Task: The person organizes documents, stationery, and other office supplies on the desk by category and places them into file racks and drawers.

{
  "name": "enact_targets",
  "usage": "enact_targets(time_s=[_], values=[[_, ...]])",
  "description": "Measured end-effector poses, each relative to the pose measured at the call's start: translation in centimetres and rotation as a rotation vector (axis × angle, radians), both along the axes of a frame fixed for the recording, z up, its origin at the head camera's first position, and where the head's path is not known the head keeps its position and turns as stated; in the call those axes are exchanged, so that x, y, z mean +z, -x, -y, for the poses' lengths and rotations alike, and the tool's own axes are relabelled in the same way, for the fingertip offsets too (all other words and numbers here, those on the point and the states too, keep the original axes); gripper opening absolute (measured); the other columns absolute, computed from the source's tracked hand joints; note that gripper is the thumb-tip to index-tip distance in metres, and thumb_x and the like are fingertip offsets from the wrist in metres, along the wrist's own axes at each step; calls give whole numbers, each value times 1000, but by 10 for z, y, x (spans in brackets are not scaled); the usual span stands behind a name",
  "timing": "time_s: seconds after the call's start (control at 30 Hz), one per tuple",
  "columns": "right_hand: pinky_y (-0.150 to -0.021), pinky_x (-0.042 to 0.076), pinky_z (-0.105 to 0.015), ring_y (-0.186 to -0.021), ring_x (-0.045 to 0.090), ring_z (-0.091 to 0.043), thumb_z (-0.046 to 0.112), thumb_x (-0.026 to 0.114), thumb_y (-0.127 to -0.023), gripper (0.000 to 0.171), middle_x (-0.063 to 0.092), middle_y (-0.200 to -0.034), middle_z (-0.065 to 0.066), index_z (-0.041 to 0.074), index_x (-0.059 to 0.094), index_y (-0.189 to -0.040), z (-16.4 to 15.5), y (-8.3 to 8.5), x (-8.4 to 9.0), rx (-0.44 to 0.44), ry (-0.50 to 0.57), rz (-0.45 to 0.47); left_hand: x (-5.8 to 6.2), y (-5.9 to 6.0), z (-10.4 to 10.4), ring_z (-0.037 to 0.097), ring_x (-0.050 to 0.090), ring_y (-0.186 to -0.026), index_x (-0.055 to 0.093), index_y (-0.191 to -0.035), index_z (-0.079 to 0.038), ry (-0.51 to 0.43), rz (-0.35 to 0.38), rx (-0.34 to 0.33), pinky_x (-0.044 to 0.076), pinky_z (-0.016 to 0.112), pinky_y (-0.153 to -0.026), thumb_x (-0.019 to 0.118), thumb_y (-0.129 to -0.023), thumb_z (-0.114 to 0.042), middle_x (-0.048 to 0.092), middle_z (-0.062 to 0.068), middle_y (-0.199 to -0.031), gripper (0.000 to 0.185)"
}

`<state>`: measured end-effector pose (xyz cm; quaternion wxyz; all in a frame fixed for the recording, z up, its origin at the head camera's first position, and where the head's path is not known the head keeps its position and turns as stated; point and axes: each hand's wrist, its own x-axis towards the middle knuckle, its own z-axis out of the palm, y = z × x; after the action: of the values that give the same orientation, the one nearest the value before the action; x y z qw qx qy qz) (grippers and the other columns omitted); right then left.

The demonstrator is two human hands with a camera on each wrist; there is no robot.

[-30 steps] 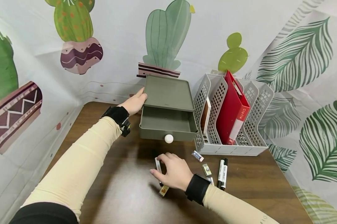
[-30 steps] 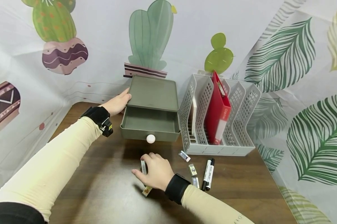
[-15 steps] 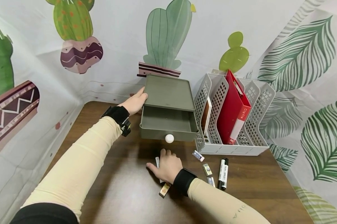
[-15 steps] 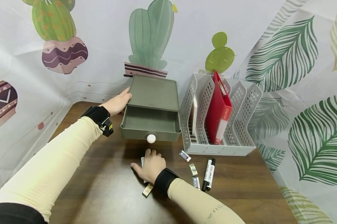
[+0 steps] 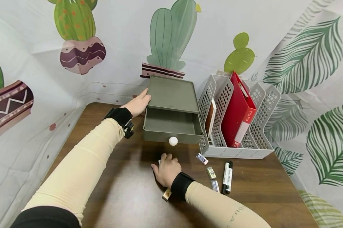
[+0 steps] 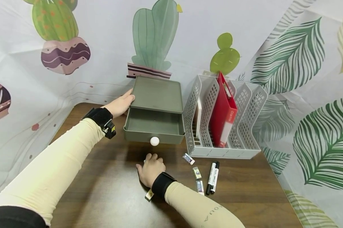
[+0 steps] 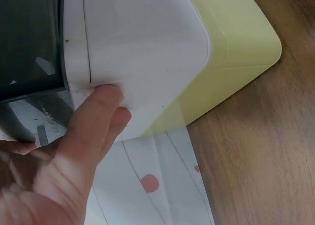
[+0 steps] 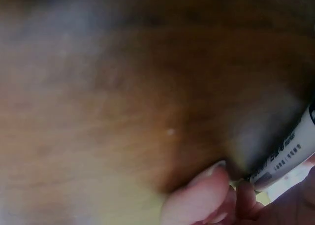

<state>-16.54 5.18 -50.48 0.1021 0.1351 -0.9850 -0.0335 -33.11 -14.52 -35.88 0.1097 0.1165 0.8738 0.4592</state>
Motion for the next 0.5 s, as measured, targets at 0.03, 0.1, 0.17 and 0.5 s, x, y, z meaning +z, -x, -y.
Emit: enact_targets(time_s=[0.03,0.1,0.17,0.5], values=[[-55,57,-39,-69,65,-30,54,66,-101,53,61,-86,-12,2,66,-105,0,-1,-1,6,-5,-14,0,0,0,32,5,-164,-7,-171,-12,-1,-2,-2,10,48,-133,18,-112,-40,0,12,-179,70],[-53,57,-38,-67,64,-29,49,67,-101,47,61,-83,-11,3,65,-102,0,-2,-2,21,-18,-54,-1,1,-1,32,6,-164,-6,-171,-12,-8,-7,1,10,47,-133,19,-112,-39,1,13,-179,70],[-51,56,-37,-63,62,-27,44,69,-101,41,60,-80,-10,4,64,-98,0,-2,-4,40,-40,-116,-1,2,0,32,7,-164,-6,-171,-12,-11,-7,1,10,47,-133,19,-112,-39,2,13,-178,70],[-47,55,-37,-59,60,-25,32,72,-97,29,59,-76,-9,4,63,-94,-2,1,-13,59,-39,-226,-4,6,1,31,3,-164,-7,-171,-11,0,-5,-5,8,47,-133,18,-112,-40,-2,12,-179,70]])
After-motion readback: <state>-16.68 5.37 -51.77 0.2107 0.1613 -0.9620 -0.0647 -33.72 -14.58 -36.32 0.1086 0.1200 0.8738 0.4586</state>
